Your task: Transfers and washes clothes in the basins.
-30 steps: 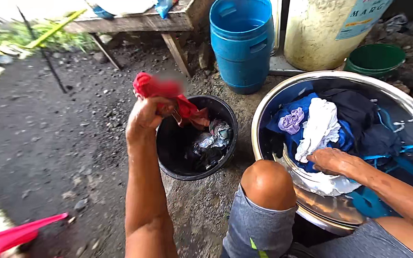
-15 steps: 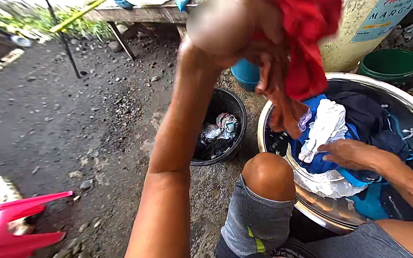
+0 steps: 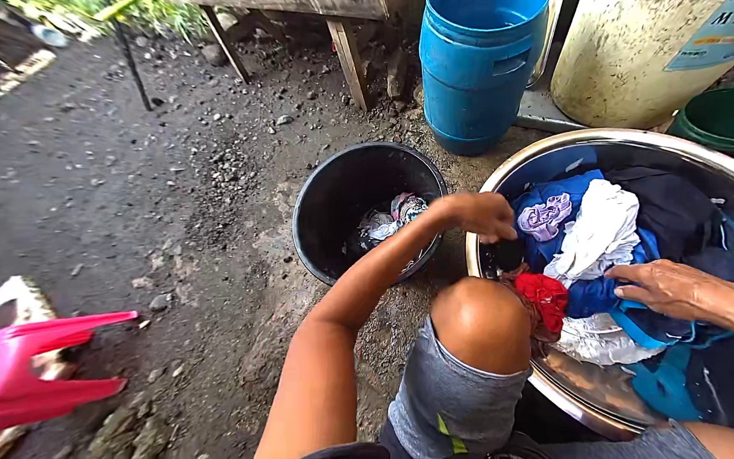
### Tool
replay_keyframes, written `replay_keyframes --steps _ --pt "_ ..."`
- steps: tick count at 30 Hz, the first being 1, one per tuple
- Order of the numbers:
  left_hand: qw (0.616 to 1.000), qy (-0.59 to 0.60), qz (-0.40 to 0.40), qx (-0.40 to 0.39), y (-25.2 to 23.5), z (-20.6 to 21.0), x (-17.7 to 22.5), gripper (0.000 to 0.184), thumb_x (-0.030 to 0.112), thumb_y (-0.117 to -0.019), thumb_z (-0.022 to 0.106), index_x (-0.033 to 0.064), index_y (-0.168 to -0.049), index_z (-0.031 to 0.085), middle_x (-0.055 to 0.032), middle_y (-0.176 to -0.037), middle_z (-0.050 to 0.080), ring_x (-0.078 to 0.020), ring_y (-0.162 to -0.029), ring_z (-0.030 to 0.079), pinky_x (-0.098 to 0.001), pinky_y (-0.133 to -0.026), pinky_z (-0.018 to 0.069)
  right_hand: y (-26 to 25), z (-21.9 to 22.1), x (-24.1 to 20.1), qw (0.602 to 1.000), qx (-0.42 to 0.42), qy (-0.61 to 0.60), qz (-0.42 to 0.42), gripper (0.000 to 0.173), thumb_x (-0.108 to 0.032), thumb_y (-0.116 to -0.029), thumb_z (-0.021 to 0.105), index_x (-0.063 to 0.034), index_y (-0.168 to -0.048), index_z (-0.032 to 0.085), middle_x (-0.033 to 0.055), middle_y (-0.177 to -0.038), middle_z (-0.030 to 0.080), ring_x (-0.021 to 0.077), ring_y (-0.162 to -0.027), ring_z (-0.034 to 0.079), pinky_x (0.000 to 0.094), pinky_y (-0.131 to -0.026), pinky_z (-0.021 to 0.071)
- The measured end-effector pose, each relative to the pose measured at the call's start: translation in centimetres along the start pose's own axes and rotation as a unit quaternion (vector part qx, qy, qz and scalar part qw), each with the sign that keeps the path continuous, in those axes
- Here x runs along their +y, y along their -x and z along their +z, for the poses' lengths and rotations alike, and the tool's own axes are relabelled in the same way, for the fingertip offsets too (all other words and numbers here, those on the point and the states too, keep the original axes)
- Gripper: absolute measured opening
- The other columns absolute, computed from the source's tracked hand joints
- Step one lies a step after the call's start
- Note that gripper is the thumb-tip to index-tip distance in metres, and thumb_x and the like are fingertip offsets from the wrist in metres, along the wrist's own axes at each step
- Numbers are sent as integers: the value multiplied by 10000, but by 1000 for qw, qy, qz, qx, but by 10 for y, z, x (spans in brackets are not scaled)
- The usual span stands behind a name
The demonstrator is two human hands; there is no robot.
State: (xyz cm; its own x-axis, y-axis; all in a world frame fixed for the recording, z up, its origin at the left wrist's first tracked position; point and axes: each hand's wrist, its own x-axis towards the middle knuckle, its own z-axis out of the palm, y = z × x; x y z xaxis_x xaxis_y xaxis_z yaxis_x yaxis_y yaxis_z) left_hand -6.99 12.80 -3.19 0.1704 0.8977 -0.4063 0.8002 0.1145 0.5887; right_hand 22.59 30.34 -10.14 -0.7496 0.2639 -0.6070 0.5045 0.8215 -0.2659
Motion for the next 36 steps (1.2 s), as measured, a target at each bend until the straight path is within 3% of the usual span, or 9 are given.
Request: replay_keyframes --steps 4,6,9,11,15,21,24,32,36 --pt "982 -45 -162 88 79 -33 -82 385 299 -1053 545 -9 -894 714 -136 -812 716 -266 -779 707 -526 -787 556 -9 4 -3 999 -24 39 13 347 -242 -1056 582 -61 -1343 656 272 -1191 691 486 -1149 641 657 -999 464" --pt "959 -88 -266 40 102 -9 -123 467 413 -942 734 19 -1191 708 -217 -1093 721 -391 -1049 689 -640 -953 506 -14 7 -3 998 -36 47 20 360 -246 -1054 584 -54 -1353 648 279 -1226 678 493 -1182 624 655 -1018 455" --pt "937 -79 -336 -48 114 61 -163 1017 497 -823 837 211 -1632 293 -263 -1669 200 -539 -1473 284 -714 -1111 330 -19 9 -7 997 -61 44 21 371 -249 -1058 579 -70 -1378 634 271 -1255 670 487 -1202 616 646 -1024 454" --pt "928 -80 -361 -37 112 84 -175 1082 448 -797 868 281 -1645 217 -252 -1699 22 -593 -1483 176 -734 -1032 403 -21 11 -8 996 -77 44 19 383 -261 -1062 571 -73 -1390 626 263 -1270 666 474 -1216 613 634 -1034 456" --pt "910 -82 -405 42 93 91 -172 868 328 -762 845 224 -1523 441 -264 -1576 325 -550 -1402 351 -740 -843 490 -24 12 -11 994 -88 55 23 391 -279 -1061 570 -82 -1395 626 261 -1274 665 458 -1228 611 630 -1039 454" --pt "920 -18 -380 94 93 82 -170 482 236 -864 712 88 -1317 637 -255 -1397 545 -469 -1351 465 -690 -991 443 -10 2 -23 995 -81 53 14 404 -281 -1070 550 -82 -1417 603 251 -1320 646 449 -1267 589 618 -1072 434" --pt "891 119 -371 232 113 72 -147 352 117 -864 681 35 -1206 692 -230 -1169 680 -373 -1125 645 -605 -949 496 -3 -2 -22 997 -56 50 12 399 -279 -1068 548 -84 -1411 609 253 -1302 653 450 -1255 593 618 -1066 437" --pt "745 346 -251 512 163 39 -85 279 -136 -763 591 40 -978 619 -58 -841 635 -139 -709 604 -348 -620 526 -3 1 -19 998 -25 57 10 376 -264 -1053 576 -65 -1366 640 262 -1248 673 465 -1213 613 630 -1033 456" --pt "719 366 -124 577 175 -8 -35 372 -127 -722 585 72 -1035 603 -35 -906 667 -119 -759 648 -332 -636 568 -3 2 -23 998 -22 66 10 364 -264 -1051 582 -73 -1354 650 260 -1228 681 469 -1199 619 635 -1028 458"
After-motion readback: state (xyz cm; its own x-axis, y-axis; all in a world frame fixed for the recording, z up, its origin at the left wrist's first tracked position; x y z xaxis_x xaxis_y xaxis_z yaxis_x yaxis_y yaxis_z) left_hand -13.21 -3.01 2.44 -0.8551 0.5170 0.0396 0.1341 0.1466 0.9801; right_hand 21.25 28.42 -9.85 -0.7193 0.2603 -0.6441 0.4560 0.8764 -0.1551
